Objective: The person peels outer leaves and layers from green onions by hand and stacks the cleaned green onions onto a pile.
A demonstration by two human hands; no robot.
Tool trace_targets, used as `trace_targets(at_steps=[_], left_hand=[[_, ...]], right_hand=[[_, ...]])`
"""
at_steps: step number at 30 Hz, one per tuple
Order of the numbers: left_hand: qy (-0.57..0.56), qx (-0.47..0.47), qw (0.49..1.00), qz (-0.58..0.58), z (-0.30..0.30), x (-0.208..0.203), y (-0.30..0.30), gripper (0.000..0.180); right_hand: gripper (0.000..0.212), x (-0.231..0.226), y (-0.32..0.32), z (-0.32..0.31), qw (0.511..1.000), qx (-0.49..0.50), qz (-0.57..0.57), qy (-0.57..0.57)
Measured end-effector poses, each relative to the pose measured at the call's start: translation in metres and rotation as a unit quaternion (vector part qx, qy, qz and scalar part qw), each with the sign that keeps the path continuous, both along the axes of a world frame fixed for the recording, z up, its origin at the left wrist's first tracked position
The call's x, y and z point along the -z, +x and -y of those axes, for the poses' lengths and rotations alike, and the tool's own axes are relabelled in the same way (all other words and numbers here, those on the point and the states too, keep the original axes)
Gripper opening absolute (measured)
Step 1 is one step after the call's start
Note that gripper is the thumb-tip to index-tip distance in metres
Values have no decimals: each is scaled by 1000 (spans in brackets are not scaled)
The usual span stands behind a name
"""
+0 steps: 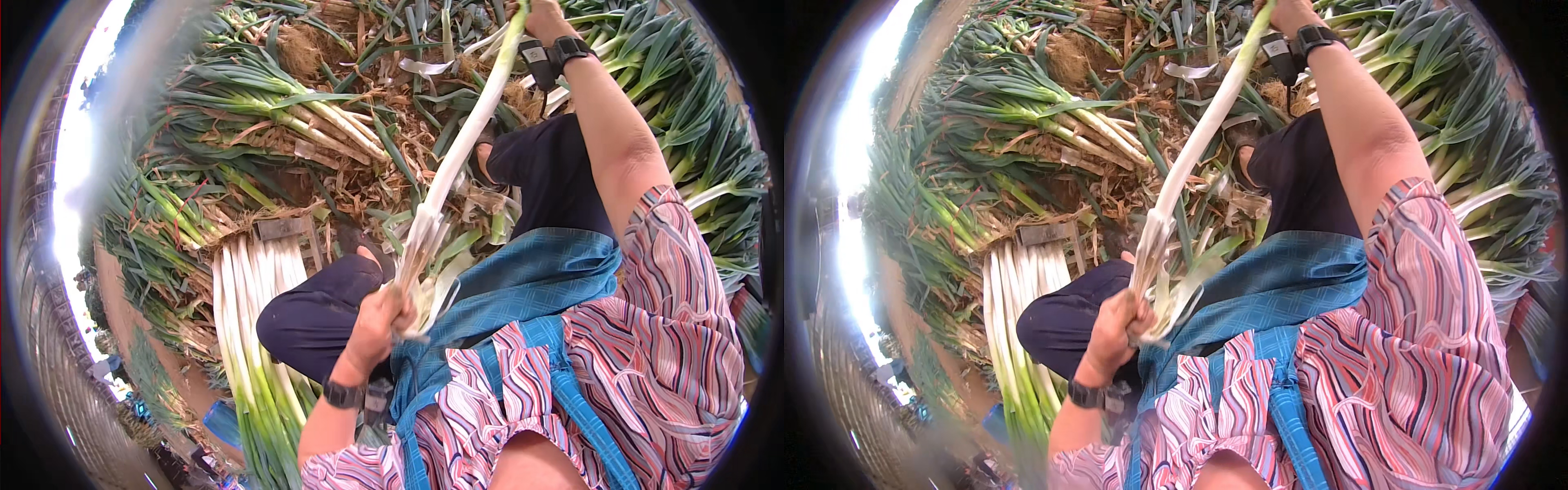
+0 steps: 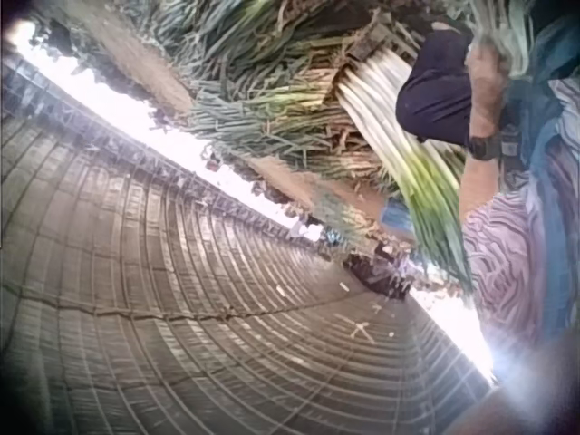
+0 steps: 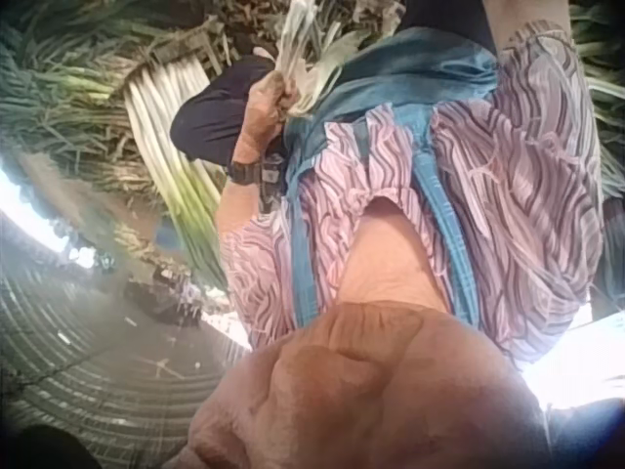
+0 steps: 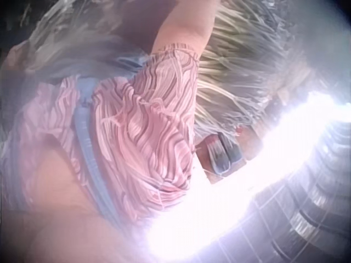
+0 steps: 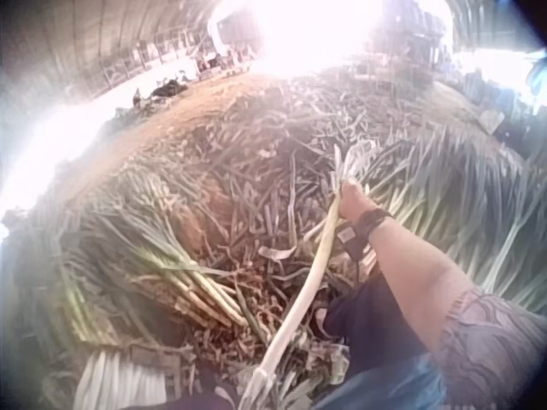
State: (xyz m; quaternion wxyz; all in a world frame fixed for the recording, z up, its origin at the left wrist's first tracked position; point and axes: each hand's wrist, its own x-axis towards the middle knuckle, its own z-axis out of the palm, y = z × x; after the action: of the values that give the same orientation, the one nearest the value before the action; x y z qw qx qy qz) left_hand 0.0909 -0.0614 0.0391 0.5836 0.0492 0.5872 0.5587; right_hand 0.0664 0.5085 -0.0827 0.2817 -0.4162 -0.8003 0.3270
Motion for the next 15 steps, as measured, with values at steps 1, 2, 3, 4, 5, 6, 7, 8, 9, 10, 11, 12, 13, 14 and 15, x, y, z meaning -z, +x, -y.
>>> trace_targets(at_steps=[1, 2, 3, 4, 5, 6, 7, 8, 9, 10, 11, 12, 13, 14, 15], left_hand=[[-46, 66, 983, -168, 17, -4, 7, 35], [-54, -36, 997, -32, 34, -10, 13, 33], [-62, -68, 994, -56, 47, -7, 23, 34], [-55, -95, 993, -36, 61, 4, 30, 34], [-51, -128, 990, -18, 69, 14, 31, 35], [-53, -136, 989, -23, 70, 13, 30, 35], [-121, -59, 985, -110, 69, 8, 27, 36], [-186, 18, 963, -196, 65, 4, 21, 39], [-181, 13, 962, -205, 59, 5, 12, 39], [-188, 174, 849, -463, 50, 4, -1, 42], [-181, 311, 645, -674, 39, 2, -15, 48], [-276, 347, 598, -668, 25, -2, -30, 57], [-388, 384, 574, -611, -3, -18, -46, 56], [-431, 366, 567, -599, -22, -37, -60, 57], [-465, 350, 560, -590, -45, -51, -72, 59]], right_hand=[[15, -2, 6, 2, 995, 13, 72, 68], [12, -1, 11, -1, 980, 26, 140, 137], [16, 13, 22, -37, 977, 32, 162, 132], [27, 19, 47, -91, 999, 33, 0, -32], [38, 11, 64, -128, 966, 17, -170, -191], [38, 11, 45, -116, 951, 81, -206, -215], [41, 6, 21, -96, 929, 144, -244, -239], [32, -5, -1, -72, 811, 150, -417, -382], [23, -20, -16, -49, 645, 145, -562, -498], [26, -31, -23, -32, 673, 82, -539, -499], [30, -42, -31, -13, 700, 19, -513, -497], [26, -59, -38, 5, 703, -12, -528, -477], [24, -73, -47, 29, 705, -41, -541, -456], [23, -94, -59, 69, 742, -44, -512, -430], [23, -117, -61, 100, 780, -41, -483, -396]])
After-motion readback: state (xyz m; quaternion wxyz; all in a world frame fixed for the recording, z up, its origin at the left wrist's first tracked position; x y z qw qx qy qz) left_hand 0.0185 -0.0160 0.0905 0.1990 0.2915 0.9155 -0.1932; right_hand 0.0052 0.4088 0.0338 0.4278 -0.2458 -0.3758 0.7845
